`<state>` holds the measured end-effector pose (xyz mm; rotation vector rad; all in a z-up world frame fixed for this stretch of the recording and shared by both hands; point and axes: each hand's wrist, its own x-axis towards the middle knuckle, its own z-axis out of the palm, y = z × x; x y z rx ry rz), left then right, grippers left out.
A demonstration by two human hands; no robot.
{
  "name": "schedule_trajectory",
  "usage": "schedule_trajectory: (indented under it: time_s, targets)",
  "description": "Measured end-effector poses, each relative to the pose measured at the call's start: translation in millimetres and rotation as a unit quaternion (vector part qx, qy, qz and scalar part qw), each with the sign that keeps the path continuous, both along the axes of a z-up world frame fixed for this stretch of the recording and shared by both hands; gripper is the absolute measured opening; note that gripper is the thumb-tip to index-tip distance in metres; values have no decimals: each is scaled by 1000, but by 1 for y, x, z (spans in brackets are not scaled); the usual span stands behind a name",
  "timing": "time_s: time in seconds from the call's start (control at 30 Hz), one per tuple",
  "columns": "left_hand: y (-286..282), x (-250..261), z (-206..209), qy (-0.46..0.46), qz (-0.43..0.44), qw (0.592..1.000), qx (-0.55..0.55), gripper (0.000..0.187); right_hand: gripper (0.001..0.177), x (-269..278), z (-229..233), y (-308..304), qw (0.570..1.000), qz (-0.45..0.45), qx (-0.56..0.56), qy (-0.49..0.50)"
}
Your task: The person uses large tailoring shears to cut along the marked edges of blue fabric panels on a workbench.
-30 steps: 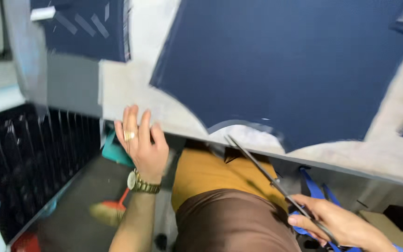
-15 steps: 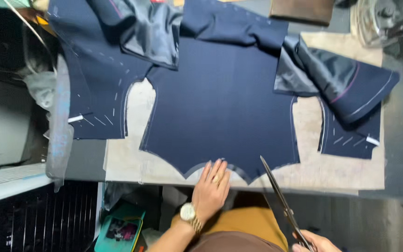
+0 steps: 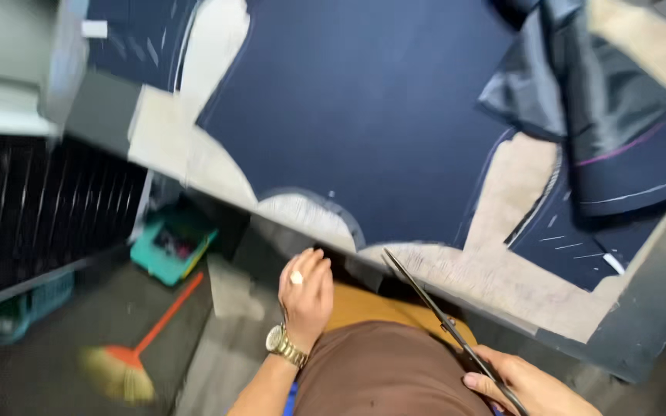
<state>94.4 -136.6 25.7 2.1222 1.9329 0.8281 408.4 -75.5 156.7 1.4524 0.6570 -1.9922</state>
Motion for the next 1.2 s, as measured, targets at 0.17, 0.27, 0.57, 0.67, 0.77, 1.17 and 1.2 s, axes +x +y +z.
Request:
schedule_trajectory:
  time_s: [0.17,0.27,0.57,0.67,0.77,1.17,1.2]
  targets:
    - [-1,25,-3,-322,223,900,-191,21,52,10,-16,-13,979,174,57,87]
    - [8,37,-10,-448,312,791,-275,18,45,11,-23,-22,992,113,20,58]
    - [22,38,-4,-506,352,701,-358,22,27,-7,-72,-72,982,71,52,164]
    - [30,38,3,-497,345,693,-391,21,33,-44,-55,-61,998,10,-2,64]
    - [34,40,-1,-517,359,655,-419,20,35,-41,-77,-99,993,-5,81,88]
    - [39,38,-8,-509,348,659,-431,20,63,-75,-76,-118,996,35,83,-20]
    - [41,38,-7,-509,347,659,-431,20,63,-74,-78,-120,996,35,82,-20]
